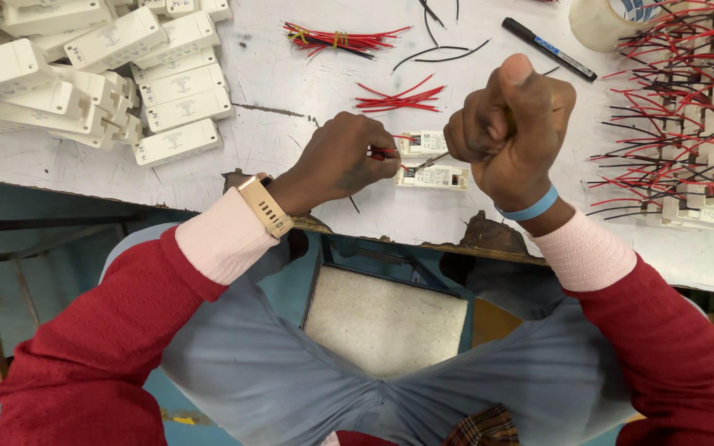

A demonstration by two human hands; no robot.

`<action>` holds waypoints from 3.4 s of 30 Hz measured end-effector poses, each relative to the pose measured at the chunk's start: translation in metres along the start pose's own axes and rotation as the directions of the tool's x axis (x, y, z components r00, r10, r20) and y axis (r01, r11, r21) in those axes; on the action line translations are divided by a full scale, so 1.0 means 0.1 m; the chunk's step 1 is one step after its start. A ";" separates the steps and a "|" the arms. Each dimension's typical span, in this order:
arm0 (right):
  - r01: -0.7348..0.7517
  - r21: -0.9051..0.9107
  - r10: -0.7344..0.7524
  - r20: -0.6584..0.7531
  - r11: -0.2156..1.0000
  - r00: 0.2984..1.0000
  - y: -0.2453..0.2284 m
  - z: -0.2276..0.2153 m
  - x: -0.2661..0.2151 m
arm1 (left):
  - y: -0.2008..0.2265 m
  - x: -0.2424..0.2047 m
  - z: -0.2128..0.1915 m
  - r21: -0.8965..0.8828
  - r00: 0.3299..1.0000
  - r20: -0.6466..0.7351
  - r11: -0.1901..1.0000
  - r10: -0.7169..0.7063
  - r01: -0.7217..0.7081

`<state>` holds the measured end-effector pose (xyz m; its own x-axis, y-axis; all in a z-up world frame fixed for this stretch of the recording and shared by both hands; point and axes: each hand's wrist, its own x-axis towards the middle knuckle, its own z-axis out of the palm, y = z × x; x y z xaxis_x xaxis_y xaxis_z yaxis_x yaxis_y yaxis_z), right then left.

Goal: The person assembles electrical components by inserting red and black wires into white plastic modules and securing them with a screwdriver. They handle multiple modules and wires, organizing them on the table.

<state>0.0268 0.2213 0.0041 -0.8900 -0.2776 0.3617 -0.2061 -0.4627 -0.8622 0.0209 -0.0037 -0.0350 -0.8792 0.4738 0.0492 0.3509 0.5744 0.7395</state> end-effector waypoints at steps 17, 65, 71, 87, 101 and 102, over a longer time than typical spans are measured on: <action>-0.068 -0.094 0.065 -0.027 0.993 0.998 -0.03 0.16 -0.02 | 0.05 0.00 0.11 0.160 1.000 0.016 0.987 0.001 -0.003; 0.165 -0.957 0.228 0.110 -0.240 0.968 0.65 -0.99 0.46 | -0.28 0.42 -0.47 -0.252 0.940 -0.329 0.952 0.085 -0.174; 0.272 -0.962 0.042 0.272 0.017 0.961 0.17 -0.66 0.37 | -0.10 0.42 -0.36 -0.347 0.917 -0.386 0.905 0.099 -0.244; -0.447 -0.486 0.373 -0.246 0.751 0.895 -0.36 0.15 -0.11 | 0.49 0.25 -0.02 -0.844 0.977 -0.212 0.509 -0.023 -0.171; -0.356 -0.557 0.238 -0.275 0.751 0.932 -0.51 -0.11 -0.12 | 0.63 0.02 -0.20 -0.620 0.942 -0.329 0.739 0.061 -0.264; -0.066 -0.702 0.029 -0.065 0.709 0.997 -0.62 -0.24 -0.12 | 0.57 -0.03 -0.22 -0.466 0.927 -0.341 0.828 0.156 -0.311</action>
<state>0.0402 0.2737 0.0443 -0.9201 -0.2360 0.3127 -0.3727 0.2813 -0.8843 0.0365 0.0126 0.0216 -0.8702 0.3008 0.3902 0.4142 0.0177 0.9100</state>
